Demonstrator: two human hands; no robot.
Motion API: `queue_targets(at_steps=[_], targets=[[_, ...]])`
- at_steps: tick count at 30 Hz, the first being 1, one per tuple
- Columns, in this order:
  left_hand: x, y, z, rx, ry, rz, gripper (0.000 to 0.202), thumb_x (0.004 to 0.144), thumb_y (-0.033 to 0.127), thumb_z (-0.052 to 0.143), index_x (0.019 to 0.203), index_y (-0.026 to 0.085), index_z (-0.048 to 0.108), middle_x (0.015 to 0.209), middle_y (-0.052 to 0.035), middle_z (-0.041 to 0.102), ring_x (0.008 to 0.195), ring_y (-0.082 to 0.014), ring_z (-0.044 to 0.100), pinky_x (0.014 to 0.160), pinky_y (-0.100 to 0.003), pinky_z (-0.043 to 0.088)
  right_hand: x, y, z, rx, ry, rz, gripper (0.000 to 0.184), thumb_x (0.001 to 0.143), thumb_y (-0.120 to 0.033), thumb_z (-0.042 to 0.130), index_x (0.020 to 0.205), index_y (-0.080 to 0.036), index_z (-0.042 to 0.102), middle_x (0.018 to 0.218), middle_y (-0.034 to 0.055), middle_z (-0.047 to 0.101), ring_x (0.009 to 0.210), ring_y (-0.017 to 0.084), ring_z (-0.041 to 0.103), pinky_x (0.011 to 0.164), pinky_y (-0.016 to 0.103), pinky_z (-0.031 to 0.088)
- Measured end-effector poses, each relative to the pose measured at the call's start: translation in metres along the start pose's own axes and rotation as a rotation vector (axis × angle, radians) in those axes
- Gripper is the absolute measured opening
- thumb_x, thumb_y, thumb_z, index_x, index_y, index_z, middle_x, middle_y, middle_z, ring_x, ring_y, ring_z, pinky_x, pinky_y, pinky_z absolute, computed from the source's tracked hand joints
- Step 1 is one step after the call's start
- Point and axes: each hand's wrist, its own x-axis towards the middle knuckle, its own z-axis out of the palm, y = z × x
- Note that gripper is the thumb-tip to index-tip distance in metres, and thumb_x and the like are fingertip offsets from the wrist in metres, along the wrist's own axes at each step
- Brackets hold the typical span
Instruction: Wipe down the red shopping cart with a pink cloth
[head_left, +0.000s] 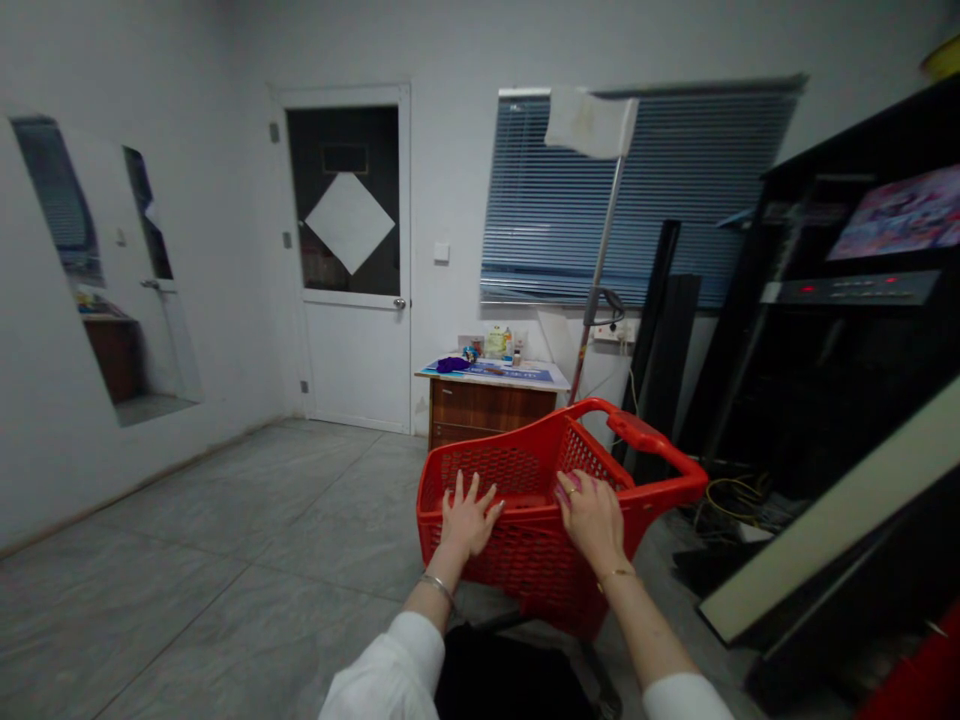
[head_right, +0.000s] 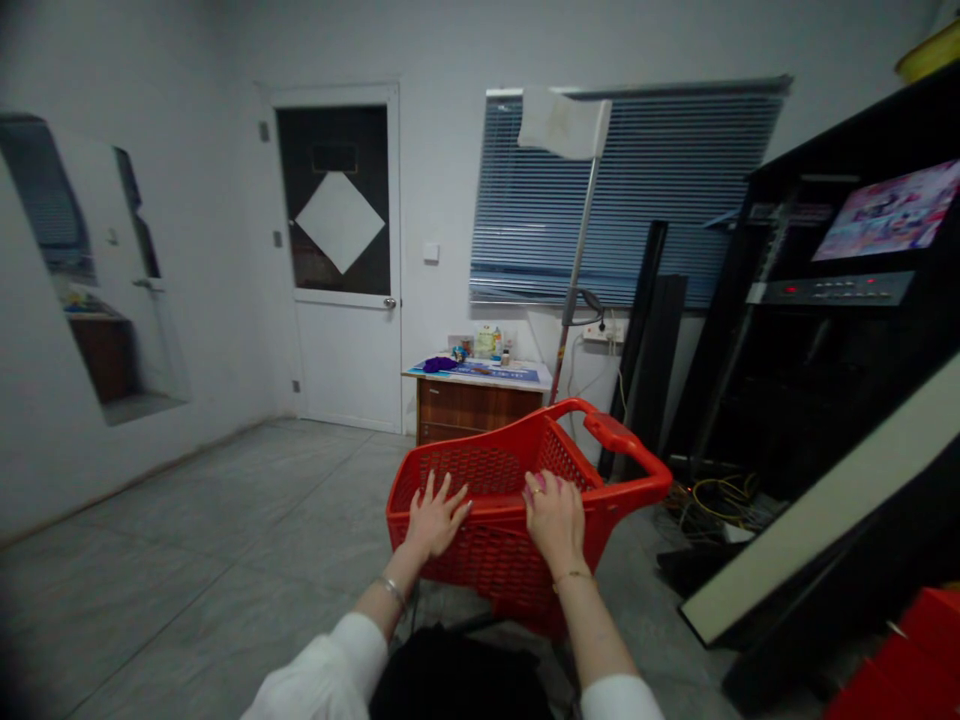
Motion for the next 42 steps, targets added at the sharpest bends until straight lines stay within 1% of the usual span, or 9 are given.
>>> queue_targets(at_steps=[5, 9, 13, 16, 20, 26, 30, 37, 42], targets=[[0.001, 0.002, 0.001, -0.023, 0.016, 0.007, 0.061, 0.096, 0.066, 0.016, 0.146, 0.044, 0.044, 0.164, 0.0027, 0.028, 0.153, -0.0335, 0.006, 0.118, -0.06, 0.019, 0.012, 0.068, -0.008, -0.083, 0.212, 0.262, 0.036, 0.095, -0.038, 0.048, 0.117, -0.02, 0.07, 0.12, 0.012, 0.062, 0.097, 0.023, 0.05, 0.087, 0.035, 0.037], [0.0, 0.009, 0.005, -0.022, 0.022, -0.004, 0.061, 0.097, 0.065, 0.016, 0.146, 0.043, 0.044, 0.163, 0.002, 0.029, 0.153, -0.0343, 0.006, 0.118, -0.062, 0.019, 0.001, 0.036, 0.001, -0.066, 0.233, 0.224, 0.034, 0.096, -0.034, 0.047, 0.117, -0.02, 0.069, 0.12, 0.0114, 0.062, 0.108, 0.026, 0.048, 0.094, 0.038, 0.036], [-0.001, 0.011, 0.006, -0.021, 0.025, -0.011, 0.06, 0.097, 0.064, 0.017, 0.146, 0.043, 0.043, 0.164, 0.0017, 0.027, 0.153, -0.0343, 0.007, 0.117, -0.063, 0.02, -0.013, -0.035, 0.012, 0.021, 0.064, 0.062, 0.033, 0.096, -0.032, 0.048, 0.123, -0.025, 0.066, 0.126, 0.009, 0.061, 0.112, 0.025, 0.049, 0.1, 0.04, 0.035], [-0.001, 0.007, 0.005, -0.016, 0.021, -0.006, 0.06, 0.097, 0.065, 0.017, 0.146, 0.043, 0.043, 0.164, 0.0014, 0.027, 0.153, -0.0338, 0.007, 0.117, -0.063, 0.021, -0.013, -0.058, 0.014, 0.095, -0.04, -0.007, 0.032, 0.096, -0.033, 0.05, 0.124, -0.028, 0.066, 0.127, 0.0076, 0.062, 0.108, 0.022, 0.052, 0.096, 0.036, 0.037], [0.0, -0.001, 0.002, -0.004, 0.001, -0.006, 0.06, 0.097, 0.066, 0.018, 0.146, 0.043, 0.044, 0.164, 0.0011, 0.026, 0.153, -0.0331, 0.006, 0.117, -0.061, 0.022, -0.001, -0.021, 0.008, 0.062, -0.049, -0.024, 0.031, 0.096, -0.032, 0.049, 0.121, -0.028, 0.068, 0.119, 0.0069, 0.065, 0.095, 0.019, 0.055, 0.089, 0.033, 0.038], [0.001, 0.0, -0.002, -0.009, -0.027, -0.005, 0.057, 0.098, 0.064, 0.019, 0.146, 0.045, 0.042, 0.164, 0.0022, 0.026, 0.153, -0.0329, 0.006, 0.117, -0.061, 0.022, 0.01, 0.058, -0.003, -0.083, 0.215, 0.181, 0.033, 0.096, -0.037, 0.049, 0.114, -0.02, 0.072, 0.115, 0.0122, 0.064, 0.097, 0.022, 0.053, 0.09, 0.036, 0.039], [-0.001, 0.006, 0.002, -0.019, -0.012, -0.01, 0.057, 0.097, 0.064, 0.019, 0.146, 0.046, 0.042, 0.164, 0.003, 0.026, 0.153, -0.0336, 0.005, 0.116, -0.063, 0.022, 0.002, 0.041, 0.001, -0.117, 0.284, 0.203, 0.032, 0.096, -0.035, 0.05, 0.113, -0.02, 0.072, 0.117, 0.012, 0.063, 0.107, 0.025, 0.051, 0.099, 0.04, 0.037], [-0.001, 0.008, 0.001, 0.0, -0.033, -0.025, 0.057, 0.098, 0.064, 0.017, 0.148, 0.046, 0.039, 0.164, 0.0028, 0.024, 0.153, -0.0343, 0.004, 0.114, -0.066, 0.023, -0.012, -0.033, 0.01, 0.018, 0.031, 0.01, 0.03, 0.095, -0.037, 0.053, 0.119, -0.028, 0.069, 0.124, 0.0074, 0.063, 0.109, 0.024, 0.051, 0.101, 0.038, 0.035], [0.001, 0.0, -0.004, -0.017, -0.087, -0.009, 0.057, 0.097, 0.064, 0.02, 0.148, 0.046, 0.038, 0.165, 0.0028, 0.023, 0.153, -0.0346, 0.002, 0.115, -0.065, 0.022, 0.001, 0.002, 0.003, 0.013, 0.011, -0.008, 0.028, 0.095, -0.031, 0.051, 0.114, -0.028, 0.071, 0.116, 0.0068, 0.066, 0.099, 0.021, 0.053, 0.099, 0.037, 0.035]])
